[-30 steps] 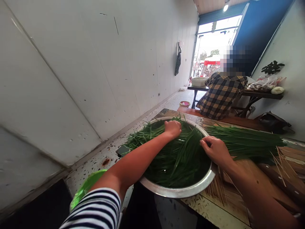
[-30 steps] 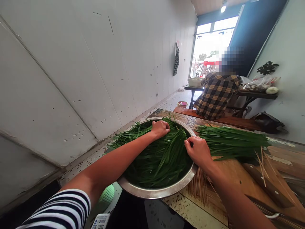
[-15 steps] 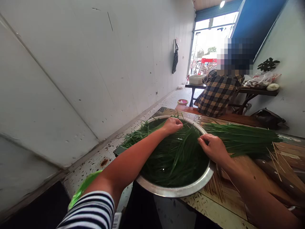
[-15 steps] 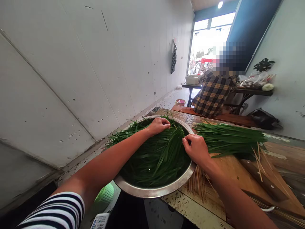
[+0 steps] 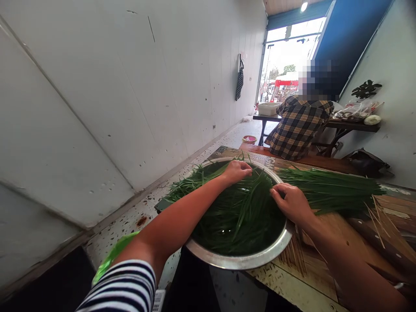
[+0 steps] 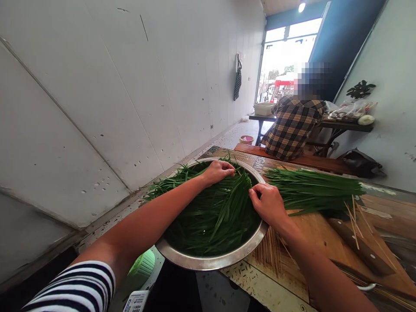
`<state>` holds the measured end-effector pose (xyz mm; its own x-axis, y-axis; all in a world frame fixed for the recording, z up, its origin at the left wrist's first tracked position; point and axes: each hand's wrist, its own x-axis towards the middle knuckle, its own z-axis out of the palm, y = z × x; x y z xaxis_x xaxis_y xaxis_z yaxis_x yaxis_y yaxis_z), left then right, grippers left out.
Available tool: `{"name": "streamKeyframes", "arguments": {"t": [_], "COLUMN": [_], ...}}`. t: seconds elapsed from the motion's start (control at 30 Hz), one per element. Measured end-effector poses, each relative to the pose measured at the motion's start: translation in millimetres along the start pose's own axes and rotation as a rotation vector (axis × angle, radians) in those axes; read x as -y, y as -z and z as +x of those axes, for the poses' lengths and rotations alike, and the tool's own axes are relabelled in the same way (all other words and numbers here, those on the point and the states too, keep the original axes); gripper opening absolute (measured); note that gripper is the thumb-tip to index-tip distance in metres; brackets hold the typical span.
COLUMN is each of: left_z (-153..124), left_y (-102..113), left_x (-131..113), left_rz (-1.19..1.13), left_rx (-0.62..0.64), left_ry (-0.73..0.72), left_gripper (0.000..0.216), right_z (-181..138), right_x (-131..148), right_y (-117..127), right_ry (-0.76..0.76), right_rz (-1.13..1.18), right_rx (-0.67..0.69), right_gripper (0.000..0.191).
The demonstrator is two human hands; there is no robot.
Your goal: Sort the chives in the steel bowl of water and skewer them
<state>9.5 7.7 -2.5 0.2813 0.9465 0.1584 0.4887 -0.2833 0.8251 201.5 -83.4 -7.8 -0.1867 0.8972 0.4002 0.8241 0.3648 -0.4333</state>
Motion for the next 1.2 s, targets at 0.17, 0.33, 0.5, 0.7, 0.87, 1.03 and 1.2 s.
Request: {"name": "streamKeyframes", "arguments": {"t": [0.17, 0.33, 0.5, 0.7, 0.87, 1.03, 1.2], "left_z": [0.4, 1.2, -2.6, -10.8, -1.0, 5.0, 1.4], "left_y": [0.4, -0.7, -6.9, 10.0, 32.9, 24.7, 15.6], "left_x": [-0.5, 2.2, 0.1, -19.9, -3.2, 12.6, 10.2], "left_rz": [0.011, -0.045, -0.030, 0.129, 0.470, 0.714, 0.820], "left_rx": [0.007, 0.015, 0.028, 0.052, -0.198, -0.146, -0.135], "left_ry": [-0.019, -0.040, -0.054, -0.093, 0.040, 0.021, -0.013], "left_gripper": [0.023, 0.021, 0.021, 0.020, 0.019, 0.016, 0.016], "right_z": [0.0, -0.2, 0.0, 0.7, 0.6, 0.6, 0.7], "right_x": [-0.5, -0.4, -1.1, -2.9, -2.2, -1.3, 0.5], "right_y": [-0.1, -0.1, -1.4, -2.8, -2.4, -1.2, -0.1], "right_ry": [0.004, -0.020, -0.018, -0.024, -0.031, -0.031, -0.016], "right_rz": [0.000, -0.020, -0.012, 0.010, -0.012, -0.036, -0.033], "right_rx": [-0.016, -0.004, -0.009, -0.038, -0.015, -0.007, -0.004], "right_gripper": [0.026, 0.028, 0.028, 0.028, 0.029, 0.029, 0.028]}}
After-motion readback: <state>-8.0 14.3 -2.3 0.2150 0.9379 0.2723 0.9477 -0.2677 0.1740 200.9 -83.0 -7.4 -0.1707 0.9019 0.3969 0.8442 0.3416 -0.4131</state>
